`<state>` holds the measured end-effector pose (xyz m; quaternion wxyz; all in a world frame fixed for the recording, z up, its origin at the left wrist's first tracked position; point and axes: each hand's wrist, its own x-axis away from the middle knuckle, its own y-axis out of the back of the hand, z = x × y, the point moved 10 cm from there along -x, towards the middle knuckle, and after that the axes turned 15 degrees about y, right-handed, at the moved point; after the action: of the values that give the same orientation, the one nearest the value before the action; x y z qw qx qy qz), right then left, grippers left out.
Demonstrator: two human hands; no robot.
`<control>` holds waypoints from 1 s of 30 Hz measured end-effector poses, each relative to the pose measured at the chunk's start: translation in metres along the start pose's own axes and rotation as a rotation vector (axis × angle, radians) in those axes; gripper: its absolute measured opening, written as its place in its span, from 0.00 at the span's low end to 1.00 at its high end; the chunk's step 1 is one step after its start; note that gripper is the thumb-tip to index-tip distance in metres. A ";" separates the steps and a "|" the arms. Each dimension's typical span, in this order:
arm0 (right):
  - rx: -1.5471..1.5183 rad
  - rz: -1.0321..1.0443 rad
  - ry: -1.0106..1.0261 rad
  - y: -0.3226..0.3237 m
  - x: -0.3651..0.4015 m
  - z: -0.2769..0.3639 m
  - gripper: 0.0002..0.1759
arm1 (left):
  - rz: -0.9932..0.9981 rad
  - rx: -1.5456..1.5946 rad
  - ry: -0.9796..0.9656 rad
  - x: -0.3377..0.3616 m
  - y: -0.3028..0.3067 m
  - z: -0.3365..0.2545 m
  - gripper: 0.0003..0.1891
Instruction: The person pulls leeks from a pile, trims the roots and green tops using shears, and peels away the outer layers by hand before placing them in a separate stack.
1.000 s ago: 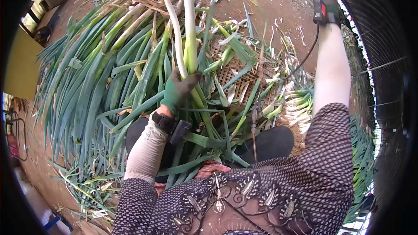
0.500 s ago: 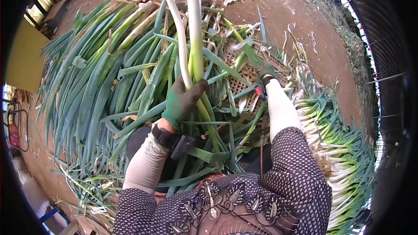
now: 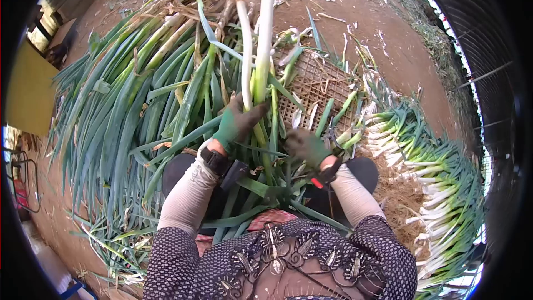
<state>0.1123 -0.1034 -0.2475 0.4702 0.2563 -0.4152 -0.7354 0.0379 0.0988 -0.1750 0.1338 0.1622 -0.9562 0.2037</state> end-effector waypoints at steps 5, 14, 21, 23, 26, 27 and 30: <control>-0.787 -0.380 0.053 0.141 0.017 0.074 0.45 | 0.134 -0.035 0.044 0.008 -0.053 0.029 0.21; -0.689 -0.559 0.364 0.246 0.056 0.116 0.29 | 0.406 -0.155 0.006 0.062 -0.163 0.015 0.23; -0.651 -0.801 0.175 0.288 0.140 0.079 0.25 | 0.331 -0.600 -0.716 0.106 -0.292 -0.037 0.23; -0.580 -0.759 0.136 0.294 0.157 0.073 0.23 | 0.331 -0.544 -0.632 0.104 -0.310 -0.034 0.24; -0.461 -0.830 0.222 0.302 0.168 0.079 0.25 | 0.393 -0.485 -0.543 0.096 -0.312 -0.024 0.25; -0.442 -0.878 0.264 0.305 0.174 0.082 0.28 | 0.448 -0.456 -0.475 0.094 -0.317 -0.017 0.25; -0.224 -0.599 0.183 0.295 0.178 0.079 0.31 | 0.593 -0.419 -0.313 0.069 -0.324 0.010 0.19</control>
<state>0.1167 -0.2978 0.0473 0.2935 0.3785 -0.1940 -0.8561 0.0915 -0.2032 -0.0500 -0.0480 -0.1229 -0.9912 0.0070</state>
